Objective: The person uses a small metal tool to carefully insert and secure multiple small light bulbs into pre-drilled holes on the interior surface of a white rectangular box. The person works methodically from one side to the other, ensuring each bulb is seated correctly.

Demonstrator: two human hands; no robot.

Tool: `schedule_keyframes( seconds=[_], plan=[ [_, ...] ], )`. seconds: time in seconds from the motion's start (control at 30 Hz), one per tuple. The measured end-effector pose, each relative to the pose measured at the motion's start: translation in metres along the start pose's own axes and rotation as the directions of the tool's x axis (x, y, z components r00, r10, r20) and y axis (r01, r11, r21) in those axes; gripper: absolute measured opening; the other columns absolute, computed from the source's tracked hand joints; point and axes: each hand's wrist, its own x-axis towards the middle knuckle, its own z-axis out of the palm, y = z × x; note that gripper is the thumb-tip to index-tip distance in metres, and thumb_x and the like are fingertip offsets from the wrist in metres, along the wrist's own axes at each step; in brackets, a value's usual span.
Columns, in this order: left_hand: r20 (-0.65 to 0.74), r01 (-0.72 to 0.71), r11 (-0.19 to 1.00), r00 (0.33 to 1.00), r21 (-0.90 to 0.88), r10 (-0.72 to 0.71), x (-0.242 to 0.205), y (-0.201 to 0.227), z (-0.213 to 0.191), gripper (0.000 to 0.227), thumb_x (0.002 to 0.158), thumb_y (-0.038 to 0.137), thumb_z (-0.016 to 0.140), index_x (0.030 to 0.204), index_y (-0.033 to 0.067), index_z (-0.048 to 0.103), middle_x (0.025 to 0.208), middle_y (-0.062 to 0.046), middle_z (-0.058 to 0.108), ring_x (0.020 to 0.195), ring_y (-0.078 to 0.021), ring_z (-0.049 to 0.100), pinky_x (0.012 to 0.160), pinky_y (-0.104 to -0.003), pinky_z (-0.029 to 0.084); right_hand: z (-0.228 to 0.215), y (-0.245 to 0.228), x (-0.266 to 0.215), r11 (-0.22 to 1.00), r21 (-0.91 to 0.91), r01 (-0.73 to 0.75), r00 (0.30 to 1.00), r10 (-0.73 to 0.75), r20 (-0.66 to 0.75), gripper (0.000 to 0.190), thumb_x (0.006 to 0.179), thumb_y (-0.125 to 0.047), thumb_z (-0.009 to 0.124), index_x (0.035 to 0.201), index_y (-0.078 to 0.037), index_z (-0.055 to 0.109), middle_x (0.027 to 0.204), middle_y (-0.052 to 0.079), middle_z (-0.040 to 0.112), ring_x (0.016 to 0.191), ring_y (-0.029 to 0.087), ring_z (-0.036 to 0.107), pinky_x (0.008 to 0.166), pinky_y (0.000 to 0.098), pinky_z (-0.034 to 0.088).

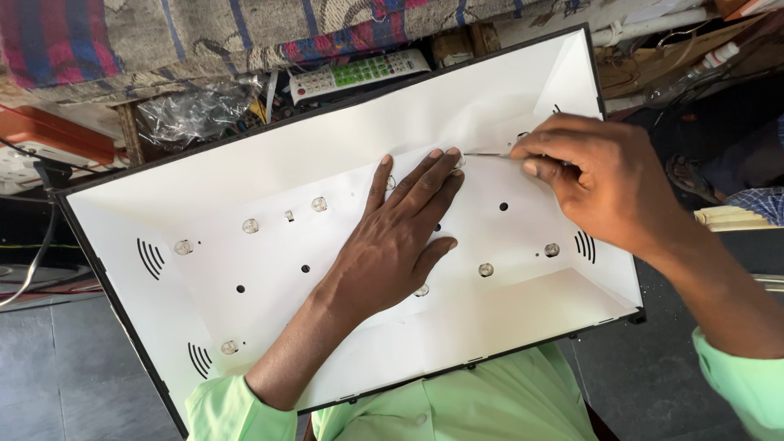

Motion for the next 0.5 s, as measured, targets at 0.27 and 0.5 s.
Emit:
schedule_keyframes(
  seconds=[0.27, 0.5],
  plan=[
    [0.012, 0.016, 1.0, 1.0, -0.018, -0.015, 0.0, 0.0, 0.0, 0.067, 0.094, 0.023, 0.067, 0.152, 0.0013, 0.042, 0.166, -0.011, 0.029, 0.156, -0.0273, 0.024, 0.128, -0.06, 0.01, -0.023, -0.009, 0.026, 0.977, -0.149, 0.149, 0.982, -0.128, 0.142, 0.017, 0.084, -0.003, 0.077, 0.1, -0.001, 0.076, 0.092, 0.01, 0.075, 0.067, 0.029, 0.069, 0.06, 0.0368, 0.053],
    [-0.01, 0.009, 0.999, 1.0, -0.054, -0.009, -0.002, -0.002, 0.001, 0.065, 0.097, 0.025, 0.067, 0.153, 0.002, 0.044, 0.167, -0.013, 0.029, 0.158, -0.0279, 0.022, 0.129, -0.059, 0.01, -0.04, -0.005, 0.03, 0.999, 0.028, -0.021, 0.998, 0.019, 0.061, 0.021, 0.095, -0.004, 0.071, 0.115, -0.002, 0.072, 0.096, 0.012, 0.074, 0.069, 0.019, 0.066, 0.058, 0.0315, 0.052]
  ],
)
